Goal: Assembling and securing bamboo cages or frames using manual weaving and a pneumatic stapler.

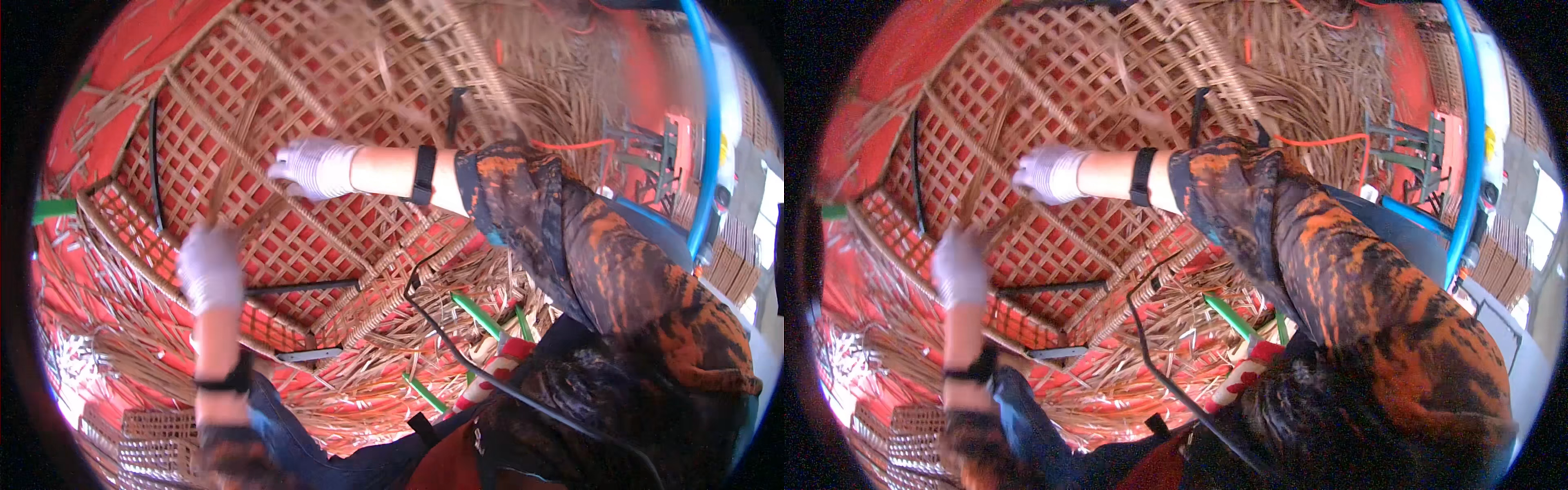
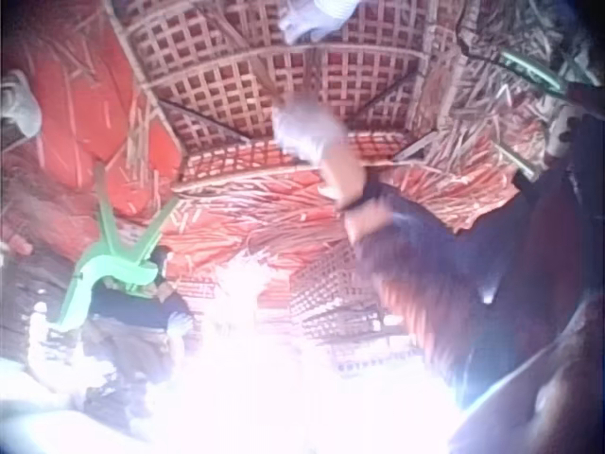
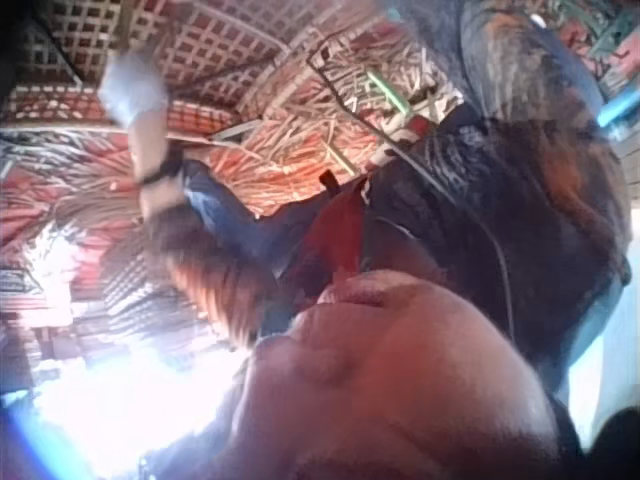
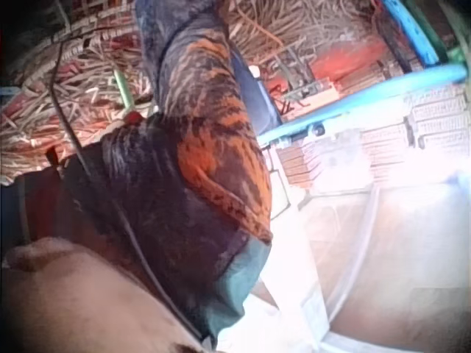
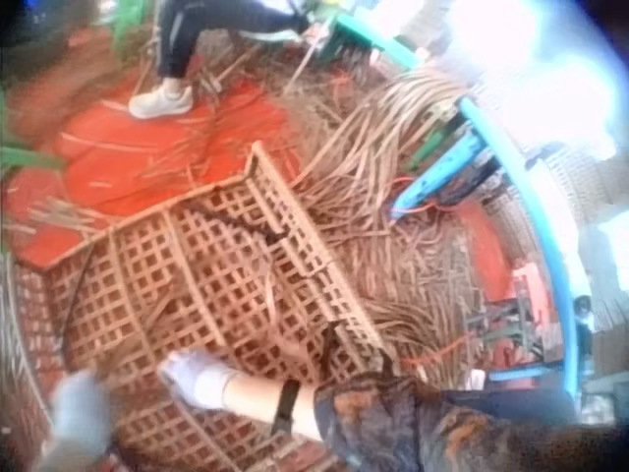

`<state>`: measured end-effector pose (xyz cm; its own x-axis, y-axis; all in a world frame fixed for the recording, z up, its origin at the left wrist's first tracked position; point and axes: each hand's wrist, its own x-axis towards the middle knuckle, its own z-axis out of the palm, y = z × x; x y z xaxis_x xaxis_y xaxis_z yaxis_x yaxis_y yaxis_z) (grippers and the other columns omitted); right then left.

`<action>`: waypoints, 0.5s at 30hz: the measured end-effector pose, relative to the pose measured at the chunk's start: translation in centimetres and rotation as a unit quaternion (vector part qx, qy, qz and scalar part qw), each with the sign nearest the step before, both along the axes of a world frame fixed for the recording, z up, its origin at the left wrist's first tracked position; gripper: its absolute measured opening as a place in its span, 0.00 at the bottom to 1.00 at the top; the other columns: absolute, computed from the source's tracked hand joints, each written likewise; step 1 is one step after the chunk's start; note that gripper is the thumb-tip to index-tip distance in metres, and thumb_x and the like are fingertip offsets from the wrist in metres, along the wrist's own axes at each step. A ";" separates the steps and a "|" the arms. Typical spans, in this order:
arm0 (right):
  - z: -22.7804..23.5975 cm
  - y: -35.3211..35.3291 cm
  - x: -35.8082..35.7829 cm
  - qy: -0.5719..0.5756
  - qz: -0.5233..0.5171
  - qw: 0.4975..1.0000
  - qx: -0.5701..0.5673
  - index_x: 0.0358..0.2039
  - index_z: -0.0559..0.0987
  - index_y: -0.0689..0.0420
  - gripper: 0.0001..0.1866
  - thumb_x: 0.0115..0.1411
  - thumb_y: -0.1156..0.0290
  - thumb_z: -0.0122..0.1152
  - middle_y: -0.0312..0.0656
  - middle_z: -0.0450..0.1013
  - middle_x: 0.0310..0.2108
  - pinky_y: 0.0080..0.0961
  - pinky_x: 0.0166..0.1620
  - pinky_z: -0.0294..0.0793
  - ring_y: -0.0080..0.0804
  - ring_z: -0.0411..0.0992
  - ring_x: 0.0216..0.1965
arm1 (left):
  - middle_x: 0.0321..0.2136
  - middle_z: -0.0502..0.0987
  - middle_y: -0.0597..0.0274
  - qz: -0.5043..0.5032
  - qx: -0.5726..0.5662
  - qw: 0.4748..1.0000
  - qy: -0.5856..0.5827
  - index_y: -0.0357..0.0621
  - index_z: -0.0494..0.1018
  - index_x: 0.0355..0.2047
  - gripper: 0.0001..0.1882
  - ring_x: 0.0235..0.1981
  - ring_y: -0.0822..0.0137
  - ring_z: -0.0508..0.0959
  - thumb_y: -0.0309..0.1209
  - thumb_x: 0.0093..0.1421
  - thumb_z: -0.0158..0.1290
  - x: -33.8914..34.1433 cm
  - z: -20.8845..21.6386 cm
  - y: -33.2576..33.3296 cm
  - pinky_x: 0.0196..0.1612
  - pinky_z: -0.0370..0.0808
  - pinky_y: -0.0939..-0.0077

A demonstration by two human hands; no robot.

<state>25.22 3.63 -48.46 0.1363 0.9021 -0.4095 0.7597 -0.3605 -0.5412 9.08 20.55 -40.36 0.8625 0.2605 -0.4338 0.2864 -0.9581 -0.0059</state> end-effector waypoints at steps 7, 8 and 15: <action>8.5 -5.9 13.3 -0.240 -0.087 0.943 0.212 0.43 0.77 0.53 0.15 0.66 0.62 0.43 0.44 0.76 0.39 0.35 0.46 0.75 0.35 0.75 0.39 | 0.38 0.75 0.50 0.483 0.090 0.856 -0.158 0.38 0.69 0.50 0.17 0.38 0.59 0.76 0.23 0.61 0.43 -30.6 16.8 21.8 0.35 0.73 0.69; 8.0 -6.5 16.5 -0.318 -0.081 0.925 0.192 0.41 0.78 0.53 0.13 0.64 0.67 0.45 0.40 0.75 0.42 0.29 0.37 0.79 0.31 0.74 0.39 | 0.38 0.75 0.50 0.495 0.159 0.844 -0.132 0.39 0.68 0.51 0.17 0.39 0.59 0.76 0.23 0.61 0.43 -33.3 18.8 21.8 0.35 0.73 0.69; 12.4 -10.2 21.1 -0.290 -0.234 0.902 0.216 0.37 0.76 0.55 0.09 0.61 0.67 0.48 0.47 0.72 0.34 0.38 0.37 0.74 0.45 0.74 0.36 | 0.43 0.76 0.52 0.552 0.151 0.816 -0.089 0.43 0.62 0.60 0.23 0.39 0.59 0.76 0.23 0.63 0.41 -37.8 18.4 22.4 0.32 0.76 0.73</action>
